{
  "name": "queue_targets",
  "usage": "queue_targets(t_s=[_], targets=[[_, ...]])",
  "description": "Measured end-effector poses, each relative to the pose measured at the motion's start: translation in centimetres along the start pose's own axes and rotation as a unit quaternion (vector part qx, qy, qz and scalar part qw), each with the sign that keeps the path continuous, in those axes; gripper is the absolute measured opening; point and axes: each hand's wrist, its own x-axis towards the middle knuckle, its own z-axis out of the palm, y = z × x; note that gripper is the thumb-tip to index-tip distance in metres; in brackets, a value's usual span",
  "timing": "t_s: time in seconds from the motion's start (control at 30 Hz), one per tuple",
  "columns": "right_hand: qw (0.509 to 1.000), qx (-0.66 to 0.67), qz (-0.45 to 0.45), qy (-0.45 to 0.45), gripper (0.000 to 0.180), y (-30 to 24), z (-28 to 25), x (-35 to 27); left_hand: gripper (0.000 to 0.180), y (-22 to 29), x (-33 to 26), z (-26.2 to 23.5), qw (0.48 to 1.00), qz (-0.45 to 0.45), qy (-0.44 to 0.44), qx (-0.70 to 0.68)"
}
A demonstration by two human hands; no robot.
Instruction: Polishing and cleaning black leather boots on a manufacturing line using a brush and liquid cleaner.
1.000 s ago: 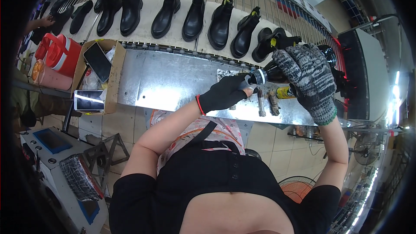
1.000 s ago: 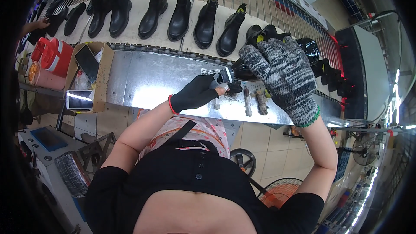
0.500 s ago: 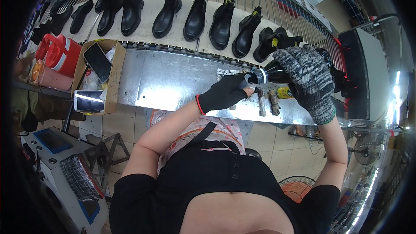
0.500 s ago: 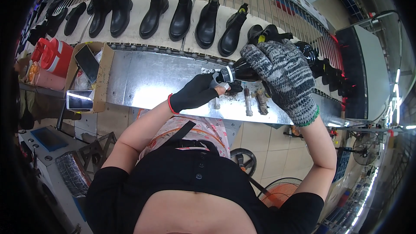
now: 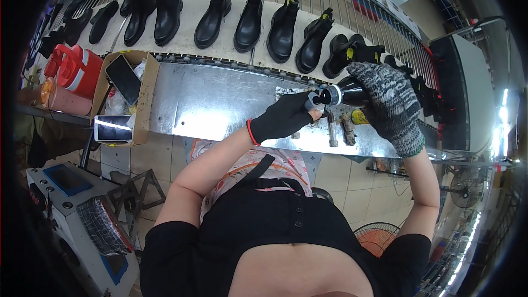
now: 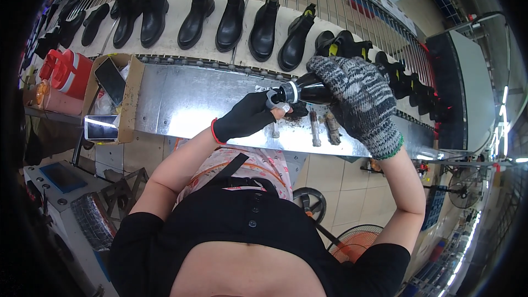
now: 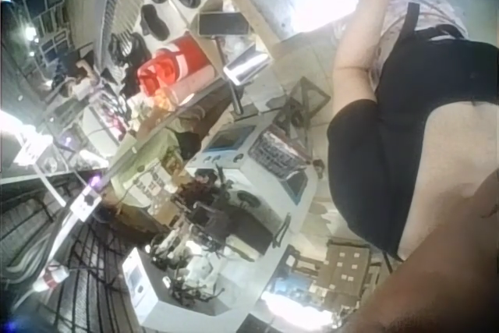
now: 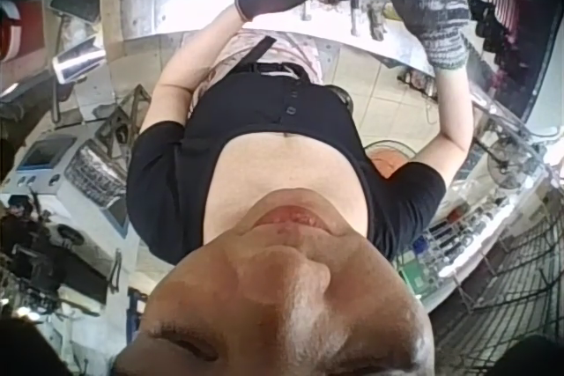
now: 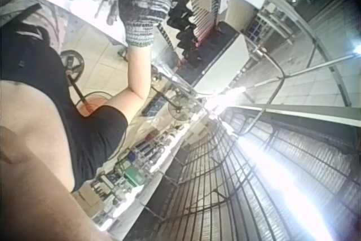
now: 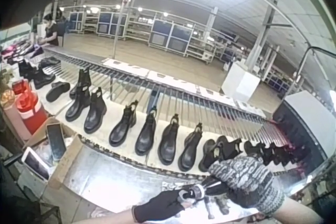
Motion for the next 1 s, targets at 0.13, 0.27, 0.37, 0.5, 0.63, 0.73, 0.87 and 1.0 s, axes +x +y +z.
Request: queue_targets(t_s=[0.13,0.27,0.37,0.5,0.63,0.73,0.87,1.0], targets=[[0.999,0.03,0.01,0.01,0.052,0.0,0.7,-0.3,0.032,0.5,0.1,-0.4,1.0,0.0,-0.022,0.014],[0.987,0.154,0.044,-0.029,0.057,0.3,1.7,-1.1,0.032,1.3,0.2,-0.6,0.999,0.024,-0.027,0.024],[0.968,0.231,0.066,-0.072,0.063,0.6,2.6,-1.7,0.032,1.7,0.1,-0.8,0.998,-0.016,-0.043,0.037],[0.85,0.462,0.172,-0.185,0.061,1.0,3.6,-2.5,0.031,1.7,0.2,-0.8,0.999,0.0,-0.036,0.018],[0.778,0.572,0.191,-0.177,0.058,0.8,3.7,-3.4,0.034,1.3,0.3,-0.9,0.998,0.0,-0.049,0.028],[0.788,0.56,0.188,-0.173,0.071,0.5,4.0,-3.9,0.037,1.2,0.1,-1.0,0.996,-0.05,-0.067,-0.003],[0.453,0.832,0.267,-0.179,0.079,-1.1,6.3,-4.7,0.039,1.7,-0.1,-0.7,0.995,-0.009,0.019,-0.098],[0.531,0.794,0.296,0.005,0.061,-4.2,12.3,-4.2,0.036,2.7,0.0,-0.9,0.962,-0.013,0.163,-0.216]])
